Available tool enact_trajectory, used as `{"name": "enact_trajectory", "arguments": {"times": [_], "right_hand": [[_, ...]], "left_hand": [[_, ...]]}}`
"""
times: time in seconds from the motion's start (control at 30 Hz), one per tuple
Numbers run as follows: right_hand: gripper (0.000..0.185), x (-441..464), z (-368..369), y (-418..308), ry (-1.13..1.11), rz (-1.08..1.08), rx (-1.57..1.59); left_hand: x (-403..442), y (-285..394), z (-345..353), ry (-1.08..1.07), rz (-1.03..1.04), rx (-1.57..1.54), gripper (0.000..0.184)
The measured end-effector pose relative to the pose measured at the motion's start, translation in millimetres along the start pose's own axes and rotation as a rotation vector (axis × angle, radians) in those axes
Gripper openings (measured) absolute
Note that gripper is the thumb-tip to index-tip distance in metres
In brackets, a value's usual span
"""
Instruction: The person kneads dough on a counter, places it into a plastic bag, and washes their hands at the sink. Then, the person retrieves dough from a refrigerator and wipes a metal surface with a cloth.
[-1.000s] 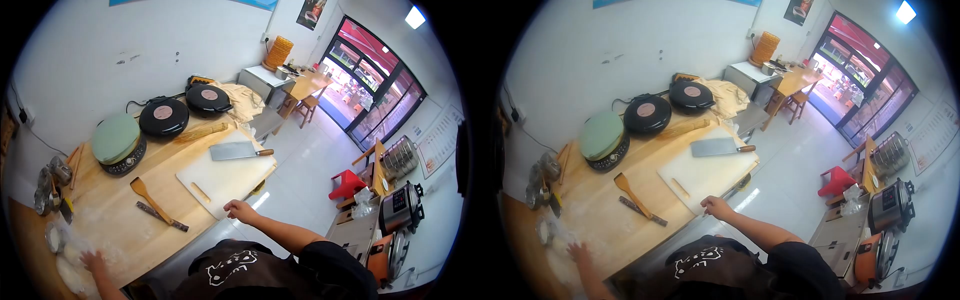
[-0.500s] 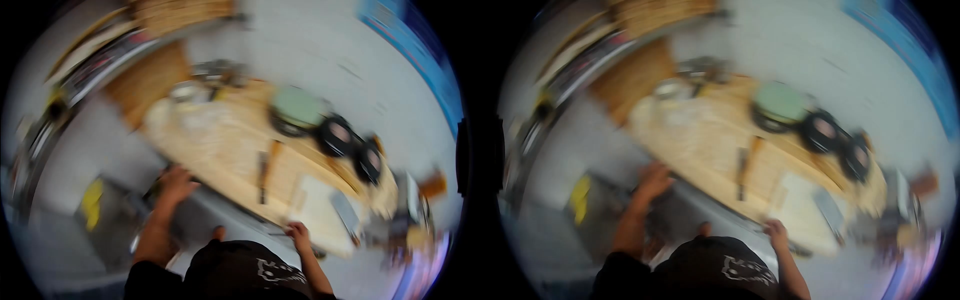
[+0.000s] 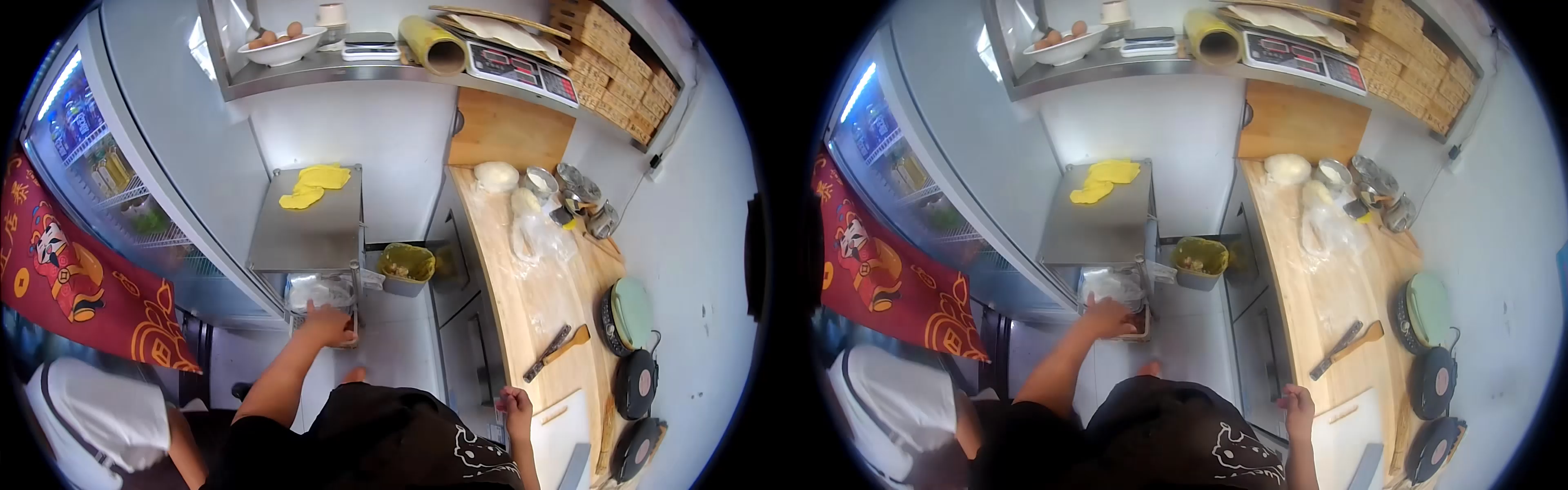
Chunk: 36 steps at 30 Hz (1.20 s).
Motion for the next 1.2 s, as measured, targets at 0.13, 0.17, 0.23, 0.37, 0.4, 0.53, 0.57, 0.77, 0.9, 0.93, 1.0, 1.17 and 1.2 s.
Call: {"name": "enact_trajectory", "arguments": {"times": [0.13,0.17,0.23,0.37,0.4,0.53,0.57,0.77,0.9,0.93,1.0,1.17,1.2], "right_hand": [[0.022,18.2,41.1,-10.7,-0.051,0.0,0.0],[0.022,18.4,51.7,-15.9,-0.058,0.007,-0.033],[0.022,19.8,78.0,-29.7,-0.067,0.026,-0.097],[0.021,22.9,116.6,-21.9,-0.016,0.152,-0.045],[0.021,18.8,127.0,-24.7,-0.017,0.177,-0.06],[0.019,29.0,175.9,-45.4,-0.048,0.197,-0.188],[0.018,30.7,186.4,-46.6,-0.059,0.217,-0.229],[0.018,19.5,230.8,-49.8,-0.147,0.351,-0.43],[0.019,9.1,243.5,-42.0,-0.142,0.472,-0.393],[0.019,8.4,245.1,-39.1,-0.143,0.454,-0.433],[0.018,8.3,248.1,-31.4,-0.157,0.414,-0.513],[0.018,20.3,249.7,-38.9,-0.182,0.454,-0.537],[0.018,24.0,250.8,-37.3,-0.187,0.429,-0.557]], "left_hand": [[21.6,-70.7,-29.9,0.275,-0.073,-0.078,0.05],[25.8,-87.9,-44.7,0.372,-0.094,-0.085,0.05],[51.0,-128.2,-75.8,0.349,-0.156,-0.157,0.051],[146.0,-213.8,-117.9,0.683,-0.199,-0.128,0.052],[159.7,-226.7,-128.6,0.713,-0.207,-0.13,0.052],[210.7,-270.6,-181.4,0.753,-0.287,-0.121,0.052],[230.7,-281.5,-190.7,0.766,-0.279,-0.113,0.052],[325.1,-298.1,-229.2,0.84,-0.189,-0.06,0.054],[355.5,-289.2,-234.3,0.781,-0.205,-0.031,0.051],[362.3,-291.0,-232.7,0.757,-0.22,-0.029,0.049],[382.1,-298.3,-235.8,0.754,-0.264,0.11,0.042],[347.4,-319.4,-257.7,1.092,-0.314,-0.017,0.036],[333.2,-330.7,-260.9,1.082,-0.361,-0.129,0.038]]}}
Point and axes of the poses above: each hand's wrist, its own x-axis towards the middle knuckle, its own z-axis out of the palm, y = z × x, the point moved 8 cm from there along x, towards the middle knuckle, and after that the axes turned 8 degrees about -y, right-handed, at the moved point
